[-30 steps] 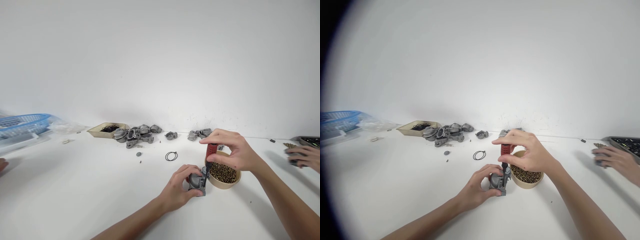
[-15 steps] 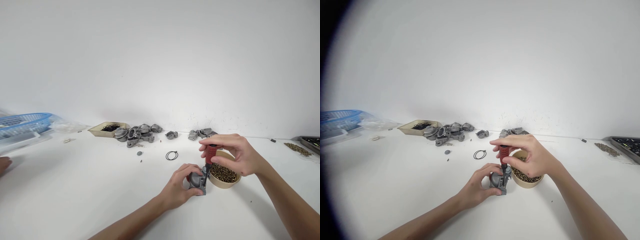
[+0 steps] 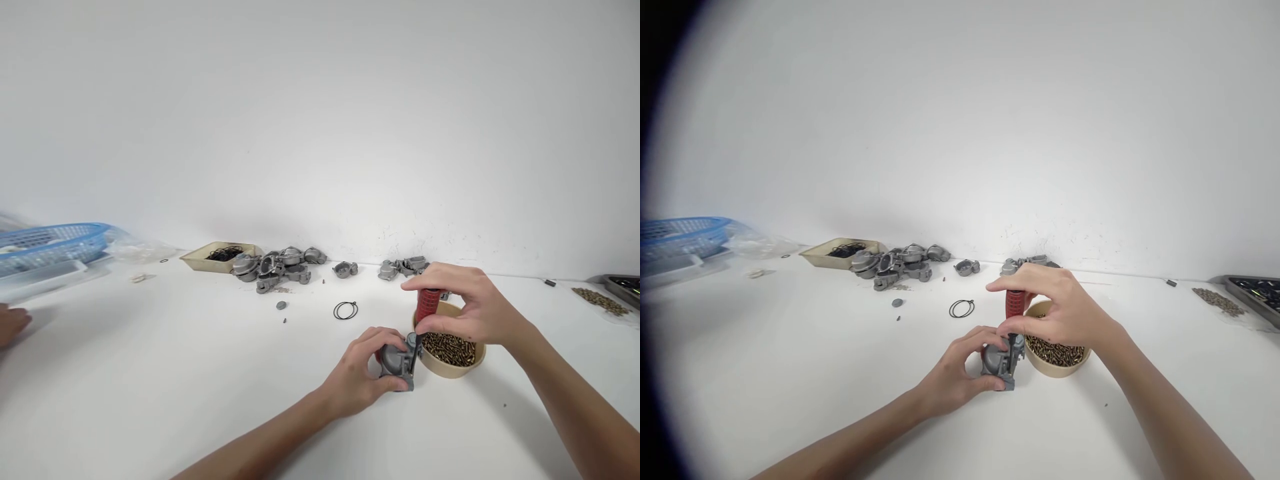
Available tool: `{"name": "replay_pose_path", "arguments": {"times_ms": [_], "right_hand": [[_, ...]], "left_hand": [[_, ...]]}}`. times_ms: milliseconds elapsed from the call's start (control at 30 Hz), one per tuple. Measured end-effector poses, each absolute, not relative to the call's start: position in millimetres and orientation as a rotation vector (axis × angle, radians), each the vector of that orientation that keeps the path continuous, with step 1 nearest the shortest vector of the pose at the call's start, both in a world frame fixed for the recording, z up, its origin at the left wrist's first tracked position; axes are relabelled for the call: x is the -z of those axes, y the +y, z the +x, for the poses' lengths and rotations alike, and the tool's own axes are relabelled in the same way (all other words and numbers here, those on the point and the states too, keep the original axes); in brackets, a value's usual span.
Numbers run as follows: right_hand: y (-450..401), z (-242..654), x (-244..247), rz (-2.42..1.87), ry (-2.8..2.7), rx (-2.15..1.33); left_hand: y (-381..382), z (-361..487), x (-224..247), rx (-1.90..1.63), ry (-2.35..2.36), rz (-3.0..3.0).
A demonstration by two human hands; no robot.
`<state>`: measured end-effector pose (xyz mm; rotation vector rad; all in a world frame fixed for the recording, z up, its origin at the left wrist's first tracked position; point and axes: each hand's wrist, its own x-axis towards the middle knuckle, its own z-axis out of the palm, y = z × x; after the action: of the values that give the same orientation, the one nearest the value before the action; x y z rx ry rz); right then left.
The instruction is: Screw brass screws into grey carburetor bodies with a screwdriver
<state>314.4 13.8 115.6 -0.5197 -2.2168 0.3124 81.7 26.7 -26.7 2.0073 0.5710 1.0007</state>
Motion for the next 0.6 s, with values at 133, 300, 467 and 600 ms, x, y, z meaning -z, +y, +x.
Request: {"name": "replay_pose_path", "arguments": {"times_ms": [133, 300, 467, 600], "right_hand": [[9.1, 316.5, -118.9, -0.535, -2.240, -0.656], [12.4, 316.3, -117.5, -0.551, -2.230, -0.377], [9.8, 317.1, -117.4, -0.559, -2.273, -0.609], [9.4, 317.5, -115.2, -0.564, -2.177, -0.798]], "left_hand": [[27.2, 81.7, 27.5, -1.029, 0.540, 2.007], [27.1, 80.9, 28.1, -0.995, 0.580, 2.007], [27.4, 80.6, 28.1, -1.013, 0.567, 2.024], [27.5, 80.7, 28.4, -1.020, 0.549, 2.031]]}}
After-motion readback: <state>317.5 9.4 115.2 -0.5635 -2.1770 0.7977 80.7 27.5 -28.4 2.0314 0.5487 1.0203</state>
